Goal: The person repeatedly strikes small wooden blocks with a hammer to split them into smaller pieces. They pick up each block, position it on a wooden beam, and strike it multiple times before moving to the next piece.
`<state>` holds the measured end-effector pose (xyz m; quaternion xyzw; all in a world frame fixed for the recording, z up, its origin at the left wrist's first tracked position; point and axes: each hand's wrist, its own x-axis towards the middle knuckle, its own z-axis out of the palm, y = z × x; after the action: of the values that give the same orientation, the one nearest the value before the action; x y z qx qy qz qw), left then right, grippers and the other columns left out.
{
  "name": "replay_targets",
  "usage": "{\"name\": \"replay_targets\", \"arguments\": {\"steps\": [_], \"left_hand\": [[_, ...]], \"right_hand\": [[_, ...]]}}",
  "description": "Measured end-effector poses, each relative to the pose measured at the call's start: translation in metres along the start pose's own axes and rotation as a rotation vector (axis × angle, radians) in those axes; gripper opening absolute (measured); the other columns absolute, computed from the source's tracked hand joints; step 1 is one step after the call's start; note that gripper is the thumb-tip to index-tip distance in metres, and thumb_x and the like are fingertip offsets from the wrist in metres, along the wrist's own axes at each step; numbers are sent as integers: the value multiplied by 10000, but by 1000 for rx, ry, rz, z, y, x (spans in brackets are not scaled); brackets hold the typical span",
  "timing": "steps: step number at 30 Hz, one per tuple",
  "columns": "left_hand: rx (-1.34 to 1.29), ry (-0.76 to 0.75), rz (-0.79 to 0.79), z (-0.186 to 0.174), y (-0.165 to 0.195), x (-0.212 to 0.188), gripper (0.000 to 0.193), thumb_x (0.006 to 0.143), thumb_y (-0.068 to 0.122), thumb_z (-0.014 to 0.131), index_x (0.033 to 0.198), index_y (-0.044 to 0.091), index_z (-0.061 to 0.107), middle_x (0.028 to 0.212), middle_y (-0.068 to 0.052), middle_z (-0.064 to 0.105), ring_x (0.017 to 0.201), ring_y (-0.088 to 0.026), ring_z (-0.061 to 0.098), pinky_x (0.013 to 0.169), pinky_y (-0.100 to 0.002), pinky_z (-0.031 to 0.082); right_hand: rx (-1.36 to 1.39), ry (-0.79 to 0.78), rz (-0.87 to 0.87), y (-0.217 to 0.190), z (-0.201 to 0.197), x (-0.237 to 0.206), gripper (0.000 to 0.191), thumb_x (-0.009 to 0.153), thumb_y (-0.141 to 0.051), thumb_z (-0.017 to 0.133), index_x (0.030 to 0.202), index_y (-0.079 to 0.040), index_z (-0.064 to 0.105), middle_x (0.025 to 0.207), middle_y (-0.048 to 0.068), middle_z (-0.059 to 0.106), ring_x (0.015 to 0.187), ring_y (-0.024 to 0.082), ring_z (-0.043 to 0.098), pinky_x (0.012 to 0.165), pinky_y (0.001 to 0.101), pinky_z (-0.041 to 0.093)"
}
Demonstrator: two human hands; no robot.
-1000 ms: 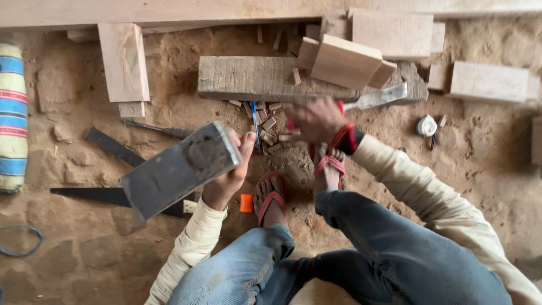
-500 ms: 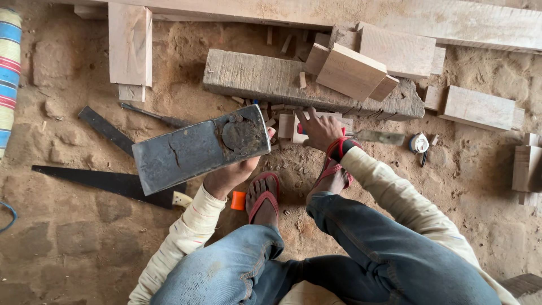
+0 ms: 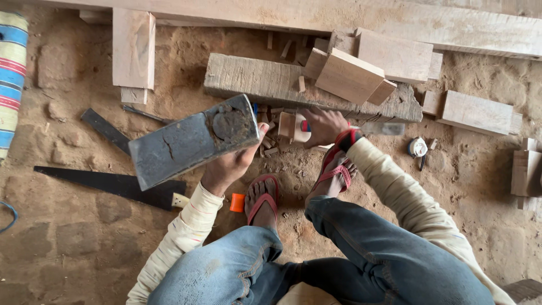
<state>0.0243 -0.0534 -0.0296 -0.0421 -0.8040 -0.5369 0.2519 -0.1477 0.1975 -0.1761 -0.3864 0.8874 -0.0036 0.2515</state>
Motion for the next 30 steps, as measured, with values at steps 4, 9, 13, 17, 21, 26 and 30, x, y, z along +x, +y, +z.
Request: {"name": "replay_targets", "arguments": {"steps": [4, 9, 13, 17, 21, 26, 30], "left_hand": [[-85, -12, -63, 1, -1, 2, 122, 1001, 123, 753, 1102, 55, 764, 1054, -53, 788, 940, -144, 768, 840, -285, 614], [-41, -17, -49, 0, -2, 1, 127, 996, 129, 757, 1086, 40, 770, 1024, -54, 792, 898, -133, 763, 809, -283, 604], [-26, 15, -61, -2, 0, 0, 133, 982, 146, 766, 1040, 27, 766, 974, -51, 783, 845, -122, 756, 772, -277, 604], [-35, 29, -104, -2, 1, 2, 140, 989, 152, 764, 943, 23, 735, 865, -30, 733, 757, -110, 699, 701, -275, 558], [-62, 38, -132, -3, 3, 5, 176, 1010, 141, 756, 890, 26, 698, 785, 2, 675, 706, -91, 644, 668, -274, 524], [-111, 43, -101, -5, 5, 7, 205, 1019, 127, 747, 859, 48, 646, 797, 10, 641, 711, -85, 617, 682, -271, 524], [-115, 49, -106, -6, 7, 9, 206, 1031, 113, 735, 882, 51, 607, 797, 17, 605, 709, -82, 593, 683, -260, 510]], "right_hand": [[188, -48, -221, 14, -13, 13, 1136, 589, -662, 957, 1449, -89, 484, 1142, 203, 703, 920, 319, 691, 724, 435, 557], [338, -471, -9, 12, -17, 30, 710, 587, -447, 822, 1203, -116, 697, 833, 120, 759, 699, 271, 682, 612, 368, 516], [338, -634, 113, 12, -13, 29, 613, 611, -426, 806, 1130, -111, 721, 823, 117, 758, 681, 265, 685, 585, 368, 526], [359, -674, 163, 10, -11, 25, 519, 635, -405, 791, 1057, -105, 746, 813, 114, 757, 663, 258, 688, 558, 367, 535], [431, -642, 112, 0, -15, 28, 432, 659, -384, 776, 984, -100, 770, 803, 111, 757, 646, 252, 692, 531, 366, 545], [461, -575, 115, -3, -23, 34, 337, 690, -358, 757, 893, -93, 801, 790, 107, 756, 623, 244, 696, 498, 365, 558], [405, -521, 138, 4, -22, 38, 312, 715, -376, 808, 848, -95, 782, 734, 91, 730, 581, 225, 665, 482, 351, 544]]}}
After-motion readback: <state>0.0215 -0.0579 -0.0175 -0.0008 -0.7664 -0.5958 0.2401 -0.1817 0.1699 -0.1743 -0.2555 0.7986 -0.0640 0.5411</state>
